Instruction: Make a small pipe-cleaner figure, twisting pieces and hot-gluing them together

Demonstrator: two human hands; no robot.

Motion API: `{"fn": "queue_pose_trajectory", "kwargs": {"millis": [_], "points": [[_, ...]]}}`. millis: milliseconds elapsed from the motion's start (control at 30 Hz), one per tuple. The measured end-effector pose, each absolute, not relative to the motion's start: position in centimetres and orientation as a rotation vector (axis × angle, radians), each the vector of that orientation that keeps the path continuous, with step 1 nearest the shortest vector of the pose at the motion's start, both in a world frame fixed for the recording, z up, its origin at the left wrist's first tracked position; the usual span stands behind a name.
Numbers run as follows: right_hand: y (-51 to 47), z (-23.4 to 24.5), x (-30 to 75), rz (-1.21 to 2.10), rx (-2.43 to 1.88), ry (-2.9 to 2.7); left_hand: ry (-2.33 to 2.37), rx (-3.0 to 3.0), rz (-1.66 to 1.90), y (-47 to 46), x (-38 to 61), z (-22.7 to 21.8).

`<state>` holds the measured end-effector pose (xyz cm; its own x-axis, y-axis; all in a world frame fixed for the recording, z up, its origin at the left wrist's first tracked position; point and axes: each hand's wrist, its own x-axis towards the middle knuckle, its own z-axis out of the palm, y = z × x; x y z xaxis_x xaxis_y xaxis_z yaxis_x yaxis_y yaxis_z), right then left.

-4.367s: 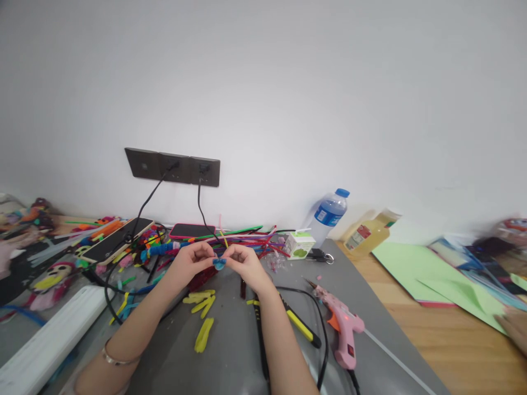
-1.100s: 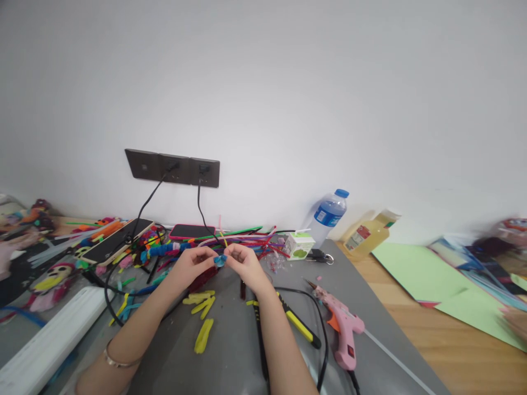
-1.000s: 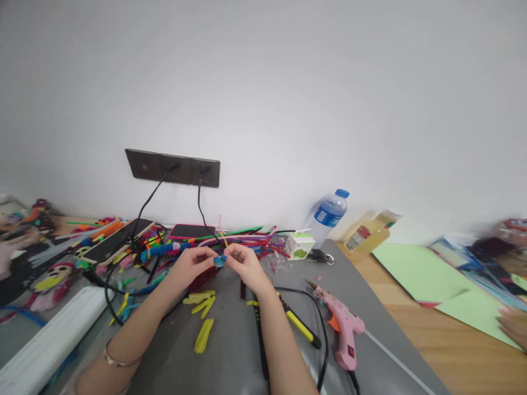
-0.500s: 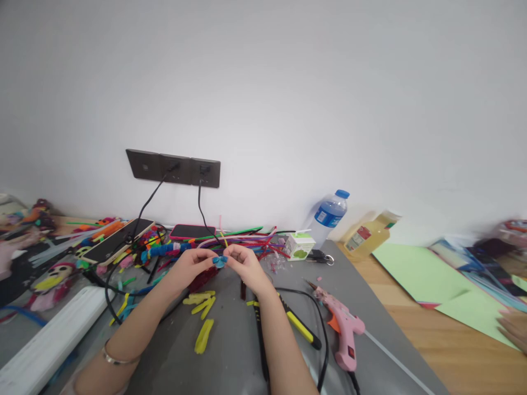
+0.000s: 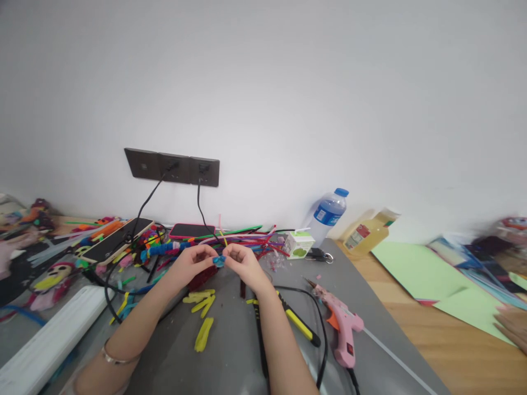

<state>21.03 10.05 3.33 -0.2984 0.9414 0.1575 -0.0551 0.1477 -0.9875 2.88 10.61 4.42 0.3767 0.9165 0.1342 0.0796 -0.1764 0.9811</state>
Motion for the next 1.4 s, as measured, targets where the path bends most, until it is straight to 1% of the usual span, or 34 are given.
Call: {"fn": "queue_pose_trajectory", "kwargs": {"millis": [533, 1000, 1400], "points": [[10.21, 3.08, 21.11, 1.328, -0.893, -1.413, 0.914, 1.507, 0.959, 10.26, 3.02, 5.03], [10.25, 3.04, 21.14, 1.300, -0.915, -1.410, 0.995, 1.319, 1.087, 10.67, 3.24, 4.35], [10.20, 3.32, 20.85, 1.293, -0.907, -1.462, 0.937, 1.596, 0.963, 10.47, 3.12, 4.59]]}}
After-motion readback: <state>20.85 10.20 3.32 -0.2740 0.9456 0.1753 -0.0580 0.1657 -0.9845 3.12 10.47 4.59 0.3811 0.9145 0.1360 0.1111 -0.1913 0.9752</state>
